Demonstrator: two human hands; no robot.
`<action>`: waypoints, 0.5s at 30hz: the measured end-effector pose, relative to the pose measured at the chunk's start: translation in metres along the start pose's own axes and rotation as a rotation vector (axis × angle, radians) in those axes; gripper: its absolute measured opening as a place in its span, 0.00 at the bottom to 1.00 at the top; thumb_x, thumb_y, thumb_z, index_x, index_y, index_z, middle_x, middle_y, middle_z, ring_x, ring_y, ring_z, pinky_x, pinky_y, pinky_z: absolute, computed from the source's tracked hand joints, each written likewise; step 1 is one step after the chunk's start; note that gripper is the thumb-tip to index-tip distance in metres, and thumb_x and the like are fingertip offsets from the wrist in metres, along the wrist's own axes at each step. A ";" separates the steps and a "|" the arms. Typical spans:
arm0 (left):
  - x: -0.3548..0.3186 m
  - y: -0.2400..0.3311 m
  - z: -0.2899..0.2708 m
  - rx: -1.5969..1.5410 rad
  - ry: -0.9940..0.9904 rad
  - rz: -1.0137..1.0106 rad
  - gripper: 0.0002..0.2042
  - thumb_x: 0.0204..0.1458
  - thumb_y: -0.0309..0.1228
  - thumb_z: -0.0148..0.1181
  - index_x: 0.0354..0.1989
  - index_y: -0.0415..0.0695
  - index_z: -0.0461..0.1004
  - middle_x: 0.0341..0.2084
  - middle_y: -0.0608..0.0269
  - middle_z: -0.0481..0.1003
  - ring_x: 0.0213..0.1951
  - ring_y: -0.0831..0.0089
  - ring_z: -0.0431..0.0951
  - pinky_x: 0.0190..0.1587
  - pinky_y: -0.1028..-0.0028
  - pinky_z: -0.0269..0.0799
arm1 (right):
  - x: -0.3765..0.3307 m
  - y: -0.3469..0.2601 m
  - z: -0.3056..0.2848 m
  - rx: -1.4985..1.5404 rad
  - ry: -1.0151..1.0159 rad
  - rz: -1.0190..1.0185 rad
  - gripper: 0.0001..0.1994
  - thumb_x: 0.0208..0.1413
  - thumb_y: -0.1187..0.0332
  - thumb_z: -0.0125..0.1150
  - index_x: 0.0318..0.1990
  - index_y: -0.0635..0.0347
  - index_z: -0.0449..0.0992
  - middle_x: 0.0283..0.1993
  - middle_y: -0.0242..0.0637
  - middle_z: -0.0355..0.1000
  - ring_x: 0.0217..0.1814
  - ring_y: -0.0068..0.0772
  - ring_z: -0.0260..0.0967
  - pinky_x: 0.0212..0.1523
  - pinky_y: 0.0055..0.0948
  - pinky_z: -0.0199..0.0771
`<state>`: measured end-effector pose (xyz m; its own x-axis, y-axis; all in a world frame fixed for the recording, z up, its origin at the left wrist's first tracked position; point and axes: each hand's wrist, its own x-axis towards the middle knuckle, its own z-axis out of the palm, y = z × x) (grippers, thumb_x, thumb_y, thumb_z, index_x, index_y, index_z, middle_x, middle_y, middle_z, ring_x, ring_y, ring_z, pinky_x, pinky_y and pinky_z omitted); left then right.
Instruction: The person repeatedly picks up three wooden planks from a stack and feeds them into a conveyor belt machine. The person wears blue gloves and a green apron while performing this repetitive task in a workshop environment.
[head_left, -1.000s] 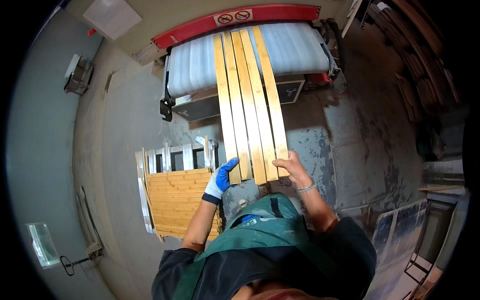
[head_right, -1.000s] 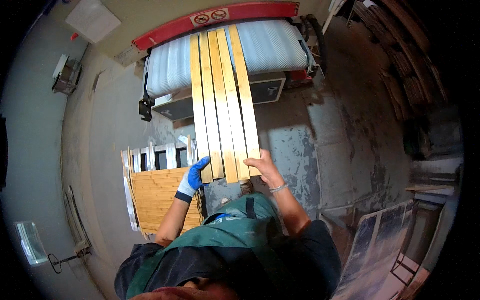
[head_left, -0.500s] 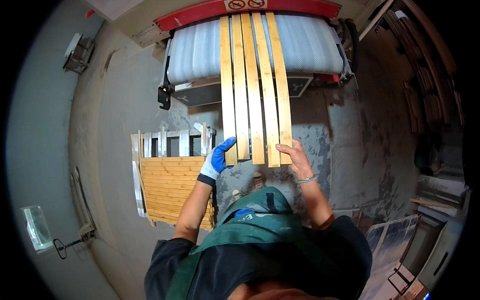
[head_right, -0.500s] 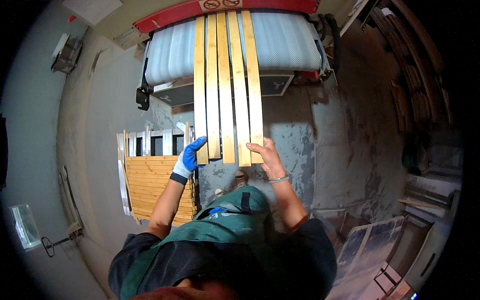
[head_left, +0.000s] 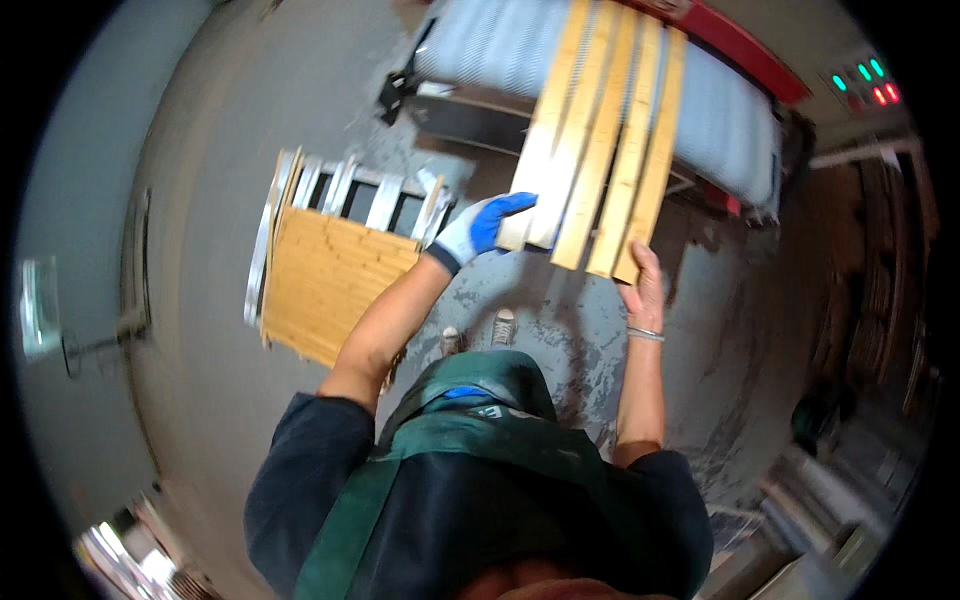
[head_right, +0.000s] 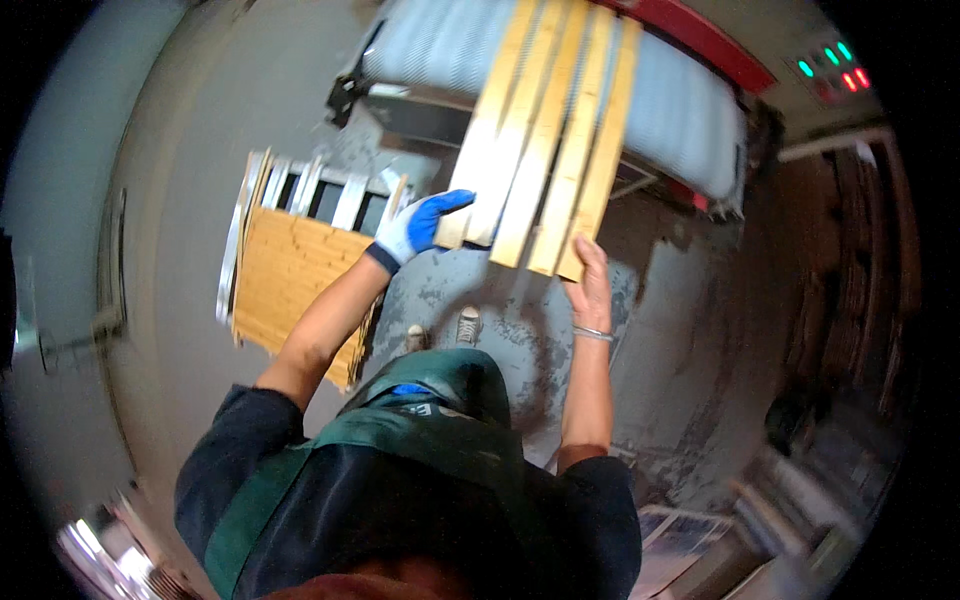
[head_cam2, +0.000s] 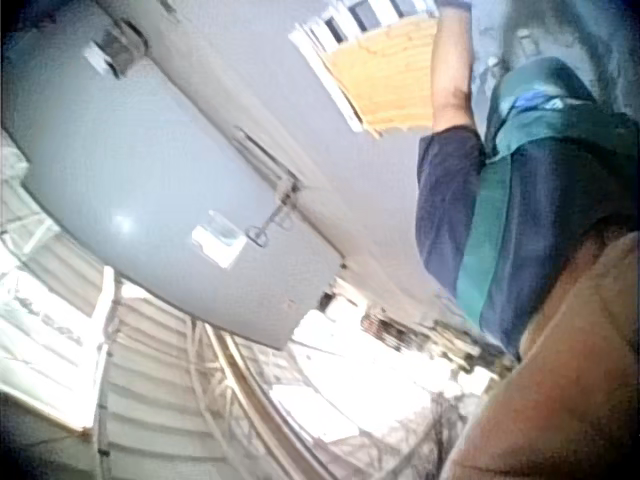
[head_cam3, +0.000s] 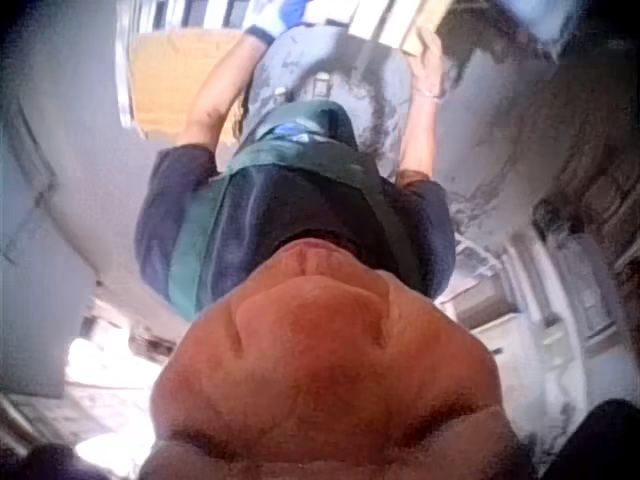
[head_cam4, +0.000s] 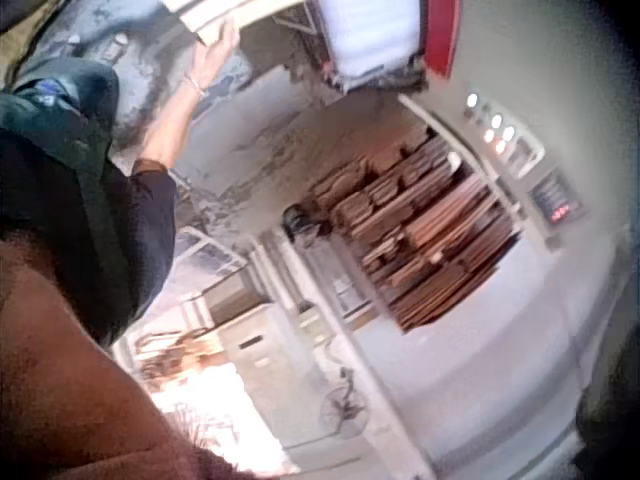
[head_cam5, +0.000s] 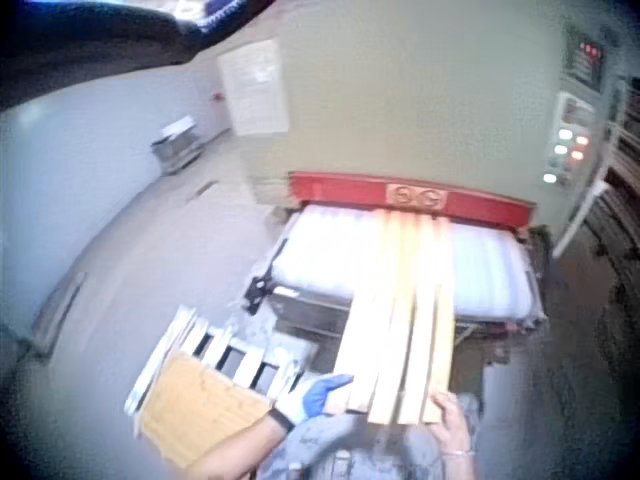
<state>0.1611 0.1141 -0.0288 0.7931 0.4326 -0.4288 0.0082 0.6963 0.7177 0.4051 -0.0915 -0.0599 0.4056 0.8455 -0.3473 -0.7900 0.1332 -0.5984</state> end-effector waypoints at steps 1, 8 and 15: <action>0.002 0.000 0.002 -0.122 -0.047 -0.027 0.26 0.65 0.39 0.57 0.66 0.36 0.66 0.55 0.50 0.78 0.51 0.59 0.83 0.57 0.55 0.79 | 0.000 -0.001 0.000 0.062 0.088 -0.019 0.23 0.67 0.64 0.59 0.63 0.72 0.68 0.60 0.48 0.74 0.61 0.42 0.74 0.63 0.39 0.76; 0.026 -0.039 -0.037 -0.505 -0.283 0.065 0.28 0.68 0.49 0.49 0.69 0.44 0.64 0.60 0.55 0.75 0.59 0.63 0.77 0.61 0.55 0.74 | 0.012 0.017 -0.055 0.159 0.056 -0.067 0.30 0.67 0.47 0.55 0.68 0.58 0.67 0.67 0.45 0.69 0.67 0.50 0.67 0.66 0.54 0.68; -0.079 -0.191 -0.182 -0.788 -0.050 0.035 0.26 0.72 0.50 0.36 0.72 0.50 0.60 0.70 0.57 0.63 0.68 0.57 0.65 0.71 0.56 0.56 | 0.047 0.205 -0.167 0.417 -0.333 0.720 0.20 0.66 0.55 0.56 0.47 0.68 0.74 0.49 0.47 0.78 0.49 0.42 0.76 0.49 0.36 0.79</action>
<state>-0.0139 0.0520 -0.2320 0.8113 0.4485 -0.3750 -0.4365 0.8914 0.1219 0.3391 -0.1108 -0.3199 -0.3557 0.8944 -0.2711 -0.9309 -0.3649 0.0176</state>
